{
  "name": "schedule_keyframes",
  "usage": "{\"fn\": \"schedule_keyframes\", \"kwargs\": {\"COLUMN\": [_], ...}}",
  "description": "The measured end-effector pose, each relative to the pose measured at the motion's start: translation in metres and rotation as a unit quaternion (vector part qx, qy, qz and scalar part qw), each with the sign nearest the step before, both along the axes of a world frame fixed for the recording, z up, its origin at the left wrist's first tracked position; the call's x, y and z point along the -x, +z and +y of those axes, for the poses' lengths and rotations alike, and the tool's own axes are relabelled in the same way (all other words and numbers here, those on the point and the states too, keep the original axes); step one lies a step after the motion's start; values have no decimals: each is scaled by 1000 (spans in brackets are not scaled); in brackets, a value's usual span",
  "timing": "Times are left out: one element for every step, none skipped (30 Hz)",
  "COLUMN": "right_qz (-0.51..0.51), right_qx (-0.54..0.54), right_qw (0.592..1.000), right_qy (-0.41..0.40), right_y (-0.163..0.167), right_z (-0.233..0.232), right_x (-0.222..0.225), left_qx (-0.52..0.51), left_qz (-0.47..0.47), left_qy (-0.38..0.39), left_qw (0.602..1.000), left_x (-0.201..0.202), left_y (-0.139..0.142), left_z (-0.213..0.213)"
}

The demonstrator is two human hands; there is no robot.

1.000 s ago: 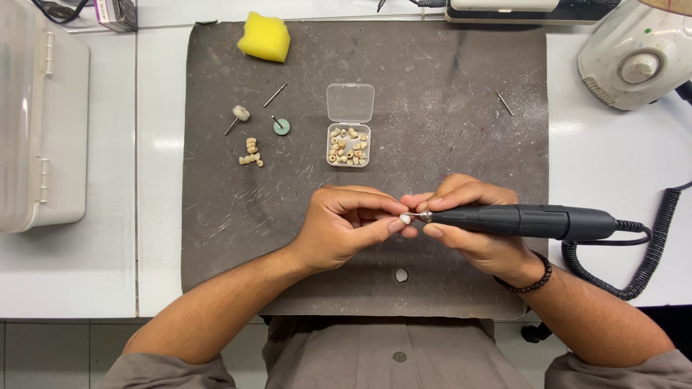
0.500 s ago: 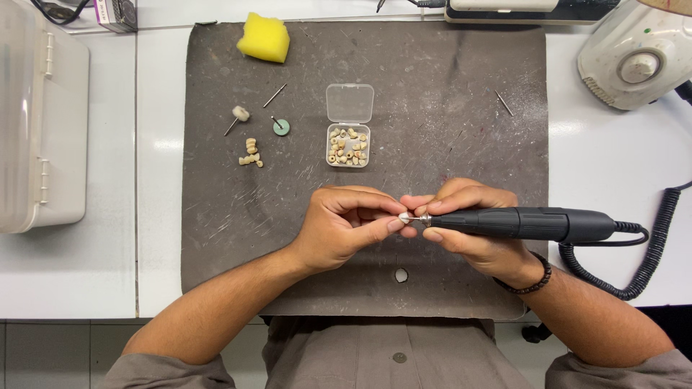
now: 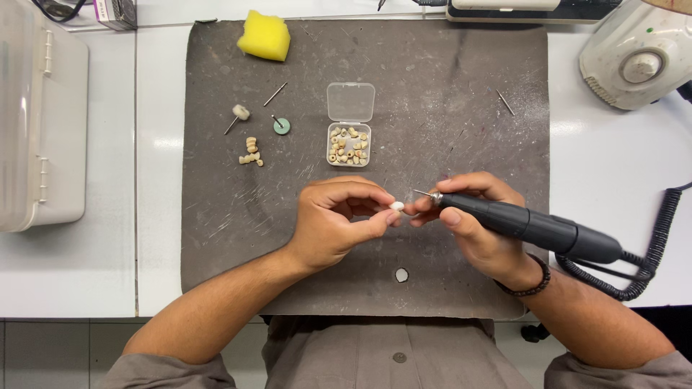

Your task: The person holds a small white dental crown in one hand and a rotary grinding tool in the other, grinding and shaping the crown's surface. They periodically reposition the crown, set it down on the work mat, pick it up again, and continue grinding different areas.

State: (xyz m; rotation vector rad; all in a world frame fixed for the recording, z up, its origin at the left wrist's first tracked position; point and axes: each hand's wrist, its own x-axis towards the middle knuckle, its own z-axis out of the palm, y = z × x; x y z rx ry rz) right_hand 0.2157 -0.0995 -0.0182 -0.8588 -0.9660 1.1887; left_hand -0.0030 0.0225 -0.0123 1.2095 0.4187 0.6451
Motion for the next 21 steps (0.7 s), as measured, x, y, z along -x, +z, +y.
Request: {"fn": "schedule_keyframes", "kwargs": {"right_qz": [-3, -8, -13, -18, -47, -76, -105, -125, -145, -164, -162, -160, -157, -159, -161, -163, -165, -167, -169, -168, -166], "right_qx": [0, 6, 13, 19, 29, 39, 49, 44, 40, 35, 32, 30, 27, 38, 50, 61, 58, 55, 52, 48, 45], "right_qw": [1000, 1000, 1000, 1000, 998, 996, 992, 990, 987, 984, 985, 985, 986, 985, 983, 982, 982, 982, 981, 982, 982], "right_qy": [-1, -6, -11, -17, -27, -38, -48, -52, -56, -60, -58, -55, -53, -60, -67, -74, -74, -75, -75, -74, -73], "right_y": [0, 1, 1, 1, 1, 2, 2, 2, 2, 2, 3, 3, 4, 5, 5, 6, 6, 6, 5, 5, 6], "right_z": [-1, -1, -1, -1, -1, -1, -1, -1, -1, 0, 0, 0, 1, 0, 0, -1, -1, 0, 0, 0, 0], "right_x": [1, 1, 1, 2, 3, 4, 5, 7, 8, 10, 10, 9, 9, 9, 10, 10, 10, 10, 11, 10, 10], "left_qx": [8, 16, 20, 25, 30, 43, 56, 69, 71, 71, 73, 71, 69, 67, 59, 52, 43, 31, 20, 9, 13], "left_qz": [0, 0, 6, 12, 17, 20, 23, 26, 27, 29, 30, 26, 22, 19, 11, 4, -3, 0, 4, 7, 6], "left_qy": [-6, -12, -13, -14, -15, -12, -9, -6, -6, -6, -7, -8, -9, -10, -13, -15, -17, -18, -19, -20, -20], "left_qw": [1000, 1000, 1000, 1000, 999, 999, 998, 997, 997, 997, 997, 997, 997, 998, 998, 999, 999, 999, 1000, 1000, 1000], "left_x": [0, 0, -1, -1, -1, -2, -2, -3, -2, -2, -2, -1, -1, -2, -2, -2, -2, -2, -2, -2, -2], "left_y": [0, 0, 0, 0, 0, 0, 0, 0, 0, 0, 0, 0, 0, 1, 1, 1, 1, 1, 1, 1, 1], "left_z": [0, 0, 0, 1, 1, 0, 0, 0, 0, 1, 1, 1, 1, 2, 1, 2, 2, 3, 3, 3, 3]}}
